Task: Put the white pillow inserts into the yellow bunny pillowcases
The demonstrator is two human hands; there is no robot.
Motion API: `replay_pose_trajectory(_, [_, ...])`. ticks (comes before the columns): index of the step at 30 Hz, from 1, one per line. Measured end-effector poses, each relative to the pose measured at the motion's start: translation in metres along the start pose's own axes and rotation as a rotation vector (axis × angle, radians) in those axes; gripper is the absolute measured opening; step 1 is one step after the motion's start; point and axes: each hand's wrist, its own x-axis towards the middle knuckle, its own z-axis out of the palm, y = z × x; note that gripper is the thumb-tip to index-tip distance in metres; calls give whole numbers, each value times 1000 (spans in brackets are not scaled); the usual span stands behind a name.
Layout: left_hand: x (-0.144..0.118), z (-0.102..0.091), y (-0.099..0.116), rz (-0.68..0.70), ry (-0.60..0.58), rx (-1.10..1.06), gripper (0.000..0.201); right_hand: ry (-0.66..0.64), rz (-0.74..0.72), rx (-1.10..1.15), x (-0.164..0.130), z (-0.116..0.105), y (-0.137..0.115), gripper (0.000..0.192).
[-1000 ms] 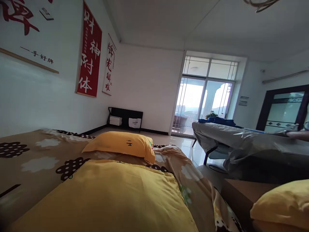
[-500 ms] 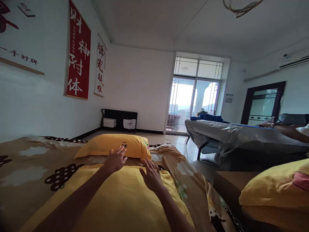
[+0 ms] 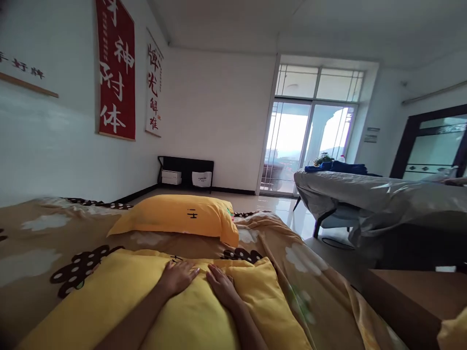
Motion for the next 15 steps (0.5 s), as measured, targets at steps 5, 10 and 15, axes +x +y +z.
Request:
replay_pose_trajectory(5, [2, -3, -1, 10, -21, -9, 68, -4, 40, -16, -4, -5, -13, 69])
replay_pose_trajectory(10, [-4, -2, -2, 15, -23, 3, 67, 3, 43, -5, -10, -3, -15, 67])
replay_pose_trajectory(15, [-5, -2, -1, 24, -9, 13, 67, 6, 22, 2, -11, -3, -14, 71])
